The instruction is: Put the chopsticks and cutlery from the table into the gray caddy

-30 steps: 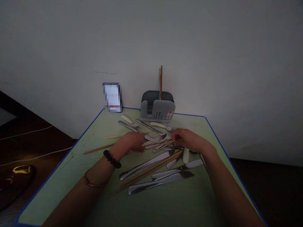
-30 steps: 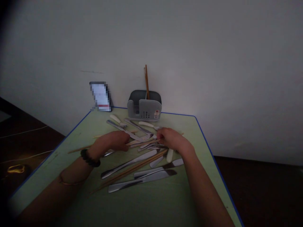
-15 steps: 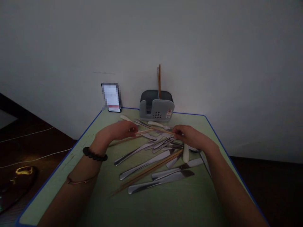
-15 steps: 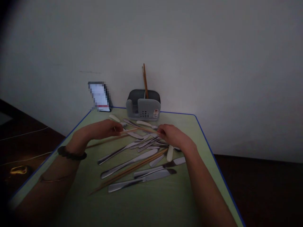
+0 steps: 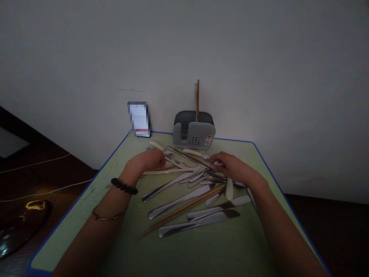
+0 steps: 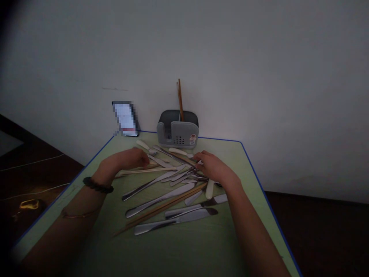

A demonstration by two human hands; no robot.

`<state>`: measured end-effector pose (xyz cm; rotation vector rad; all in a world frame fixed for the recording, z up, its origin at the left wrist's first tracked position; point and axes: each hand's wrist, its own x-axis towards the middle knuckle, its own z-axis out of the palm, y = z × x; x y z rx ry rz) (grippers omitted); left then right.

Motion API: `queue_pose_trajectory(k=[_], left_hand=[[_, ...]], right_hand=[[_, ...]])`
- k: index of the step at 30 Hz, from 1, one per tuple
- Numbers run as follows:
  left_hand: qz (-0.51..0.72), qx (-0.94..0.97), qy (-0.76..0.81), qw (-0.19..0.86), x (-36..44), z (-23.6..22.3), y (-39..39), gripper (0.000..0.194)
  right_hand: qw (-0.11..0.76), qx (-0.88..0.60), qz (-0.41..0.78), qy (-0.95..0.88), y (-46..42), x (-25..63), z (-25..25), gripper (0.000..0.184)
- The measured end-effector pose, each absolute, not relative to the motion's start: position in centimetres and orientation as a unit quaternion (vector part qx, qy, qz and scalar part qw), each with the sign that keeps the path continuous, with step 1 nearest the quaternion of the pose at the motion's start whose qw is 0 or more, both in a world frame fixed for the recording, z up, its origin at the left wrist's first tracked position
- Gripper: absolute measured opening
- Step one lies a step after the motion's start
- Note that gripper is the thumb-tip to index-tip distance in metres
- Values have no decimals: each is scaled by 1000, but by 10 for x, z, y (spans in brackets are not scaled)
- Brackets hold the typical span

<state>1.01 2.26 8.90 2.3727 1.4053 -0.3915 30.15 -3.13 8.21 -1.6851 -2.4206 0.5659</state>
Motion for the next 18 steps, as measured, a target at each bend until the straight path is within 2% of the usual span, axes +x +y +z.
queue_pose_trajectory(k=[10, 18], left_hand=[[-168, 820, 527, 144, 26, 84, 16, 22], [-168, 844, 490, 137, 31, 89, 5, 25]], right_hand=[[11, -562, 198, -803, -33, 289, 82, 29], [6, -547, 199, -813, -31, 289, 75, 31]])
